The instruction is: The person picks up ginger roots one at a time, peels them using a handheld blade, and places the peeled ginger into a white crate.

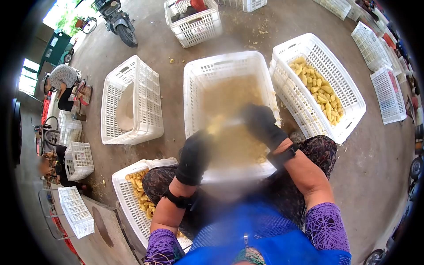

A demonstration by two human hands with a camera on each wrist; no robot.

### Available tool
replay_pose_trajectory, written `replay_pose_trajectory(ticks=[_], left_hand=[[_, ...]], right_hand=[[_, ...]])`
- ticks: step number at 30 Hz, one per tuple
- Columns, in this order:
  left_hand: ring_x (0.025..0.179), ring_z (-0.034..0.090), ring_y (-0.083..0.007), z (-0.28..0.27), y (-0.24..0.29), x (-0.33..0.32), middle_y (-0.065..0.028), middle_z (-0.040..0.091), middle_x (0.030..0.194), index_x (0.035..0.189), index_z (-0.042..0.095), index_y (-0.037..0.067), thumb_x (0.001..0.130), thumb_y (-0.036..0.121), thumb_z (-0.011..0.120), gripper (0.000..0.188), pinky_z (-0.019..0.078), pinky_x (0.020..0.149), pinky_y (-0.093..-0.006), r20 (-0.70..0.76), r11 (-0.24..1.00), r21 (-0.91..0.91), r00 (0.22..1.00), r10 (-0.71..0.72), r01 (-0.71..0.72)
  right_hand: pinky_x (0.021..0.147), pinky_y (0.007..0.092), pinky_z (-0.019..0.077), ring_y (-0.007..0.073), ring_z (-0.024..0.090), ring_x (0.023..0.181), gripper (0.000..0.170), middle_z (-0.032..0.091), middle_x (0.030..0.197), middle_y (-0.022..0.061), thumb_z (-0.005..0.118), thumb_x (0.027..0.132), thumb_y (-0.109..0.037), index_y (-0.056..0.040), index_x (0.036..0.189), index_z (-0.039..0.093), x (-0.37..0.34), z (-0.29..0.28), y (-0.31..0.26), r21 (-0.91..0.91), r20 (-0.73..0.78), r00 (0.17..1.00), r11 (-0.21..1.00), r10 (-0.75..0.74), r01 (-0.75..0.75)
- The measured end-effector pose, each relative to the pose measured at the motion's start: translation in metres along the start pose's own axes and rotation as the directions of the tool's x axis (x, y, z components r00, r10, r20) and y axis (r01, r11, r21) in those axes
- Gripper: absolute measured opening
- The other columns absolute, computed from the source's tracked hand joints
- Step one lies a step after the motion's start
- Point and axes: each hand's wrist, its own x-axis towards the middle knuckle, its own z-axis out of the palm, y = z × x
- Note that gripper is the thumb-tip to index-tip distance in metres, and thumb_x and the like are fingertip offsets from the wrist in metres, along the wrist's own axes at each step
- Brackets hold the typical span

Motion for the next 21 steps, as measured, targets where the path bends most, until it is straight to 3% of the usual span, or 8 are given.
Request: replay_pose_trajectory(ticks=[2, 6, 8, 10, 12, 13, 14, 21], left_hand=[[0.075, 0.058, -0.0305, 0.005, 0.008, -0.004, -0.0135, 0.059, 0.080, 0.085, 0.060, 0.001, 0.075, -0.003, 0.053, 0.012, 0.0480, 0.068, -0.0356, 0.117, 0.588, -0.680, 0.856, -0.504, 0.439], [0.076, 0.058, -0.0307, 0.007, 0.001, -0.008, -0.0132, 0.059, 0.080, 0.085, 0.059, 0.001, 0.075, -0.002, 0.054, 0.012, 0.0481, 0.069, -0.0367, 0.041, 0.651, -0.667, 0.890, -0.453, 0.362], [0.074, 0.056, -0.0300, -0.006, -0.008, -0.010, -0.0124, 0.056, 0.077, 0.086, 0.058, 0.001, 0.076, -0.001, 0.055, 0.011, 0.0476, 0.067, -0.0354, -0.088, 0.998, 0.048, 0.995, 0.043, -0.039], [0.072, 0.056, -0.0249, -0.002, -0.019, -0.013, -0.0093, 0.056, 0.077, 0.086, 0.058, 0.001, 0.077, 0.000, 0.056, 0.009, 0.0469, 0.065, -0.0324, -0.106, 1.000, -0.023, 0.994, 0.003, -0.006], [0.071, 0.056, -0.0199, -0.002, -0.015, -0.007, -0.0062, 0.055, 0.076, 0.087, 0.058, 0.001, 0.079, 0.000, 0.057, 0.008, 0.0462, 0.063, -0.0294, -0.110, 0.995, -0.093, 0.993, -0.031, 0.021], [0.070, 0.054, -0.0145, -0.009, 0.004, 0.003, -0.0032, 0.055, 0.076, 0.088, 0.058, 0.002, 0.081, 0.001, 0.057, 0.006, 0.0447, 0.062, -0.0266, -0.014, 0.841, -0.463, 0.946, -0.324, 0.281], [0.068, 0.052, -0.0091, -0.012, 0.016, 0.009, -0.0001, 0.054, 0.076, 0.088, 0.058, 0.003, 0.083, 0.002, 0.057, 0.005, 0.0433, 0.060, -0.0237, 0.178, 0.493, -0.727, 0.824, -0.538, 0.478], [0.065, 0.050, -0.0054, -0.004, 0.031, 0.018, 0.0016, 0.054, 0.074, 0.087, 0.057, 0.004, 0.086, 0.004, 0.057, 0.001, 0.0422, 0.058, -0.0215, 0.170, 0.333, -0.808, 0.733, -0.658, 0.486]], right_hand=[[0.053, 0.0403, 0.0468, 0.0297, 0.058, 0.059, 0.007, 0.053, 0.072, 0.0080, 0.060, 0.078, -0.011, -0.0122, 0.080, 0.054, -0.001, 0.001, -0.002, 0.013, 0.041, 0.998, 0.999, 0.046, -0.046], [0.056, 0.0374, 0.0482, 0.0280, 0.061, 0.062, 0.006, 0.058, 0.073, 0.0095, 0.063, 0.080, -0.012, -0.0087, 0.082, 0.058, -0.003, -0.001, 0.000, 0.050, 0.023, 0.998, 0.997, 0.057, -0.058], [0.059, 0.0329, 0.0491, 0.0239, 0.063, 0.066, 0.008, 0.064, 0.076, 0.0117, 0.064, 0.082, -0.012, -0.0056, 0.086, 0.062, 0.006, -0.015, 0.008, 0.312, 0.077, 0.949, 0.897, 0.306, -0.314], [0.064, 0.0371, 0.0506, 0.0268, 0.062, 0.074, 0.012, 0.061, 0.084, 0.0071, 0.061, 0.082, -0.022, -0.0140, 0.090, 0.064, 0.005, -0.016, 0.006, 0.297, 0.141, 0.949, 0.902, 0.282, -0.312], [0.064, 0.0374, 0.0503, 0.0284, 0.062, 0.074, 0.013, 0.064, 0.083, 0.0089, 0.061, 0.083, -0.023, -0.0132, 0.091, 0.065, 0.001, -0.006, -0.003, 0.639, 0.272, 0.849, 0.574, 0.454, -0.512], [0.061, 0.0275, 0.0465, 0.0155, 0.059, 0.068, 0.012, 0.063, 0.074, 0.0070, 0.070, 0.080, -0.007, -0.0037, 0.090, 0.064, 0.005, -0.008, -0.006, 0.605, 0.172, 0.947, 0.730, 0.272, -0.319], [0.061, 0.0275, 0.0465, 0.0155, 0.059, 0.068, 0.012, 0.063, 0.074, 0.0070, 0.070, 0.080, -0.007, -0.0037, 0.090, 0.064, 0.007, -0.014, -0.012, 0.608, 0.183, 0.946, 0.726, 0.268, -0.323], [0.056, 0.0317, 0.0455, 0.0230, 0.058, 0.061, 0.022, 0.060, 0.071, 0.0103, 0.078, 0.074, -0.016, -0.0056, 0.083, 0.061, 0.005, -0.035, -0.037, 0.545, 0.112, 0.984, 0.819, 0.138, -0.177]])
